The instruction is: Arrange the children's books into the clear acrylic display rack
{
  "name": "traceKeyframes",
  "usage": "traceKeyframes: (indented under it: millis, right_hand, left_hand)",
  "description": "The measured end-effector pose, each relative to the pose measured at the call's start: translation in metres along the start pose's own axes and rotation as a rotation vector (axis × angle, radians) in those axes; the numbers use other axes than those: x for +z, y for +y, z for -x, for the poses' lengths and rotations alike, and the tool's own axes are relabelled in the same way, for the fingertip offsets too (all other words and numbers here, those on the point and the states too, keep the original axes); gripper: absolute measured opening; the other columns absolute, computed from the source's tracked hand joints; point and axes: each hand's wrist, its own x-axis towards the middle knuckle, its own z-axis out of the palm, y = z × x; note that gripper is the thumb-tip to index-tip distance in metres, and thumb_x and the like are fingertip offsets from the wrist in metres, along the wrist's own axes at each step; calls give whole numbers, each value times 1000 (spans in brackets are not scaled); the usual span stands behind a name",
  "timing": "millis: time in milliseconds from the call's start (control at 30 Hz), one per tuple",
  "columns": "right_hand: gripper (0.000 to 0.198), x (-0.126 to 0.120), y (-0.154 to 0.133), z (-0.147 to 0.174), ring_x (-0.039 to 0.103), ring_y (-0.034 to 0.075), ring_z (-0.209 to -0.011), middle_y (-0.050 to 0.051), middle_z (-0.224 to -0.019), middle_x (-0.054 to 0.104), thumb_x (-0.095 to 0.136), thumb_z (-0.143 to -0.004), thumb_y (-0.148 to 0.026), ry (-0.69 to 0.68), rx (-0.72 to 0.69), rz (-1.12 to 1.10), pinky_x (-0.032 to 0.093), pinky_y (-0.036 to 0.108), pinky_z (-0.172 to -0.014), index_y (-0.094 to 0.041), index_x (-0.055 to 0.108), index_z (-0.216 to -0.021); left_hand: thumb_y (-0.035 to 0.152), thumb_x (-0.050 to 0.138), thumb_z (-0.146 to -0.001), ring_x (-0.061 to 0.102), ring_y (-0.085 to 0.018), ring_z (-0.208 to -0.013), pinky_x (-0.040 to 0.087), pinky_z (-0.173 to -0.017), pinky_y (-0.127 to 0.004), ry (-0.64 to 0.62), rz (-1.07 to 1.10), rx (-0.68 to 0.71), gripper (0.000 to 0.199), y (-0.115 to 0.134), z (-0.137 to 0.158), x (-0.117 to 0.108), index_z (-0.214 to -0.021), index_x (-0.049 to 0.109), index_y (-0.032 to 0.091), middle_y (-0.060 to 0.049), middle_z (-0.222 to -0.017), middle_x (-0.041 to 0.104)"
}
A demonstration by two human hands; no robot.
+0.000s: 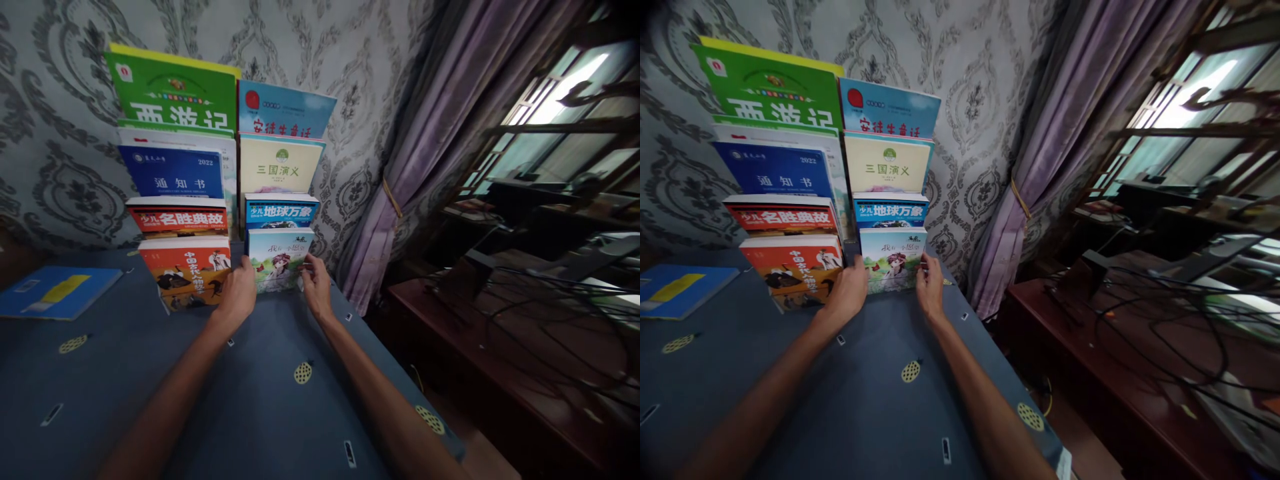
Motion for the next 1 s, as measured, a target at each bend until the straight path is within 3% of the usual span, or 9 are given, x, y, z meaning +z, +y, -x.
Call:
traceKeyframes:
  millis: [733,1000]
  right_hand:
    - [41,3,-7,6,66,22,-88,10,-110,61,43,-83,-17,0,7,10,54,37,-74,-21,57,-121]
    - [41,2,-4,7,65,22,-90,10,-113,60,45,-84,-17,-17,14,-12,54,37,-77,-22,55,-123]
  left_hand:
    - [-4,31,-90,74,-29,-96,56,-79,-34,-10,3,-11,39,0,2,-4,-123,50,5,-23,-100,74]
    - [3,32,-95,74,-30,-96,56,-78,-36,0,1,2,34,-3,0,1,-123,51,6,-23,-97,74]
